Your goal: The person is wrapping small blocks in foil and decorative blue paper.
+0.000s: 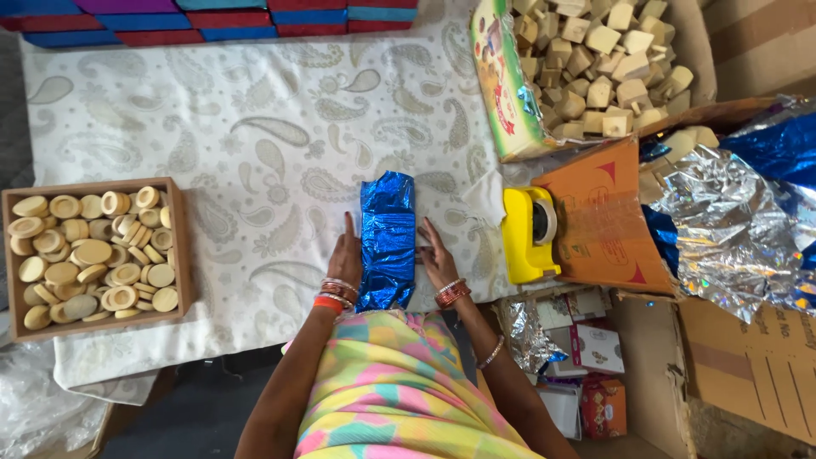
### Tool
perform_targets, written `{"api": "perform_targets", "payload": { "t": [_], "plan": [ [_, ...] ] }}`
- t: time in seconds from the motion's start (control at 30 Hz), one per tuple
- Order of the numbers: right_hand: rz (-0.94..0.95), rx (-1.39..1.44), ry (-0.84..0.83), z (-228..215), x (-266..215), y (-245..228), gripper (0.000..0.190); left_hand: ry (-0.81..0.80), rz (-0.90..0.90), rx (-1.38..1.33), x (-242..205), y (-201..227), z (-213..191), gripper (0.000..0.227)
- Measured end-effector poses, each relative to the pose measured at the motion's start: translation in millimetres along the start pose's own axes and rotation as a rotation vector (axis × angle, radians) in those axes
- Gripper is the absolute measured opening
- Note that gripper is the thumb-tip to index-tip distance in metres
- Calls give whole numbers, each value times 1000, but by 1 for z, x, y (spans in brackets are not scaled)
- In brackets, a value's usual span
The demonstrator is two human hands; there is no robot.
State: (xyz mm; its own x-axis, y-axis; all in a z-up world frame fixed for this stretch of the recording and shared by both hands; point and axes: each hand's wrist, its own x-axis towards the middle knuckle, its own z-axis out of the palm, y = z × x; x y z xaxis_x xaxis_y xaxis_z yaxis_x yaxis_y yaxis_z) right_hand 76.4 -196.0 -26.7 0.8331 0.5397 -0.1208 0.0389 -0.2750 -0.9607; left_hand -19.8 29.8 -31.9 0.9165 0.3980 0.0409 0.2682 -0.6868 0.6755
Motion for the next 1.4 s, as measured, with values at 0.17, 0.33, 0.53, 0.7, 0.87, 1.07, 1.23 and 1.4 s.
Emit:
{"api": "perform_targets", "payload": {
  "t": [0.17, 0.33, 0.53, 0.7, 0.87, 1.07, 1.23, 1.4],
  "plan": [
    [83, 364, -51, 6, -9, 28, 80, 144, -55, -182, -32, -63, 51, 49],
    [-54, 266, -14, 6, -6, -7, 81, -144, -389, -605, -31, -26, 21, 43],
    [-15, 485, -133, -17, -2, -7, 59, -81, -272, -815, -21, -21, -15, 48],
    [22, 319, -186, -21, -7, -63, 78, -172, -315, -814, -26, 10, -59, 36],
    [-44, 323, -139, -8, -9, -46, 82, -96, -247, -430, -25, 33, -77, 33],
    [-50, 151, 4, 14, 2, -10, 73, 184, 182, -321, -6, 59, -101, 84],
    [-3, 123, 150, 17, 2, -76, 69, 32, 56, -593, 14, 56, -101, 92],
    [-171, -23, 199, 20, -1, -85, 70, 189, -19, -726, 14, 42, -66, 83]
  ]
}}
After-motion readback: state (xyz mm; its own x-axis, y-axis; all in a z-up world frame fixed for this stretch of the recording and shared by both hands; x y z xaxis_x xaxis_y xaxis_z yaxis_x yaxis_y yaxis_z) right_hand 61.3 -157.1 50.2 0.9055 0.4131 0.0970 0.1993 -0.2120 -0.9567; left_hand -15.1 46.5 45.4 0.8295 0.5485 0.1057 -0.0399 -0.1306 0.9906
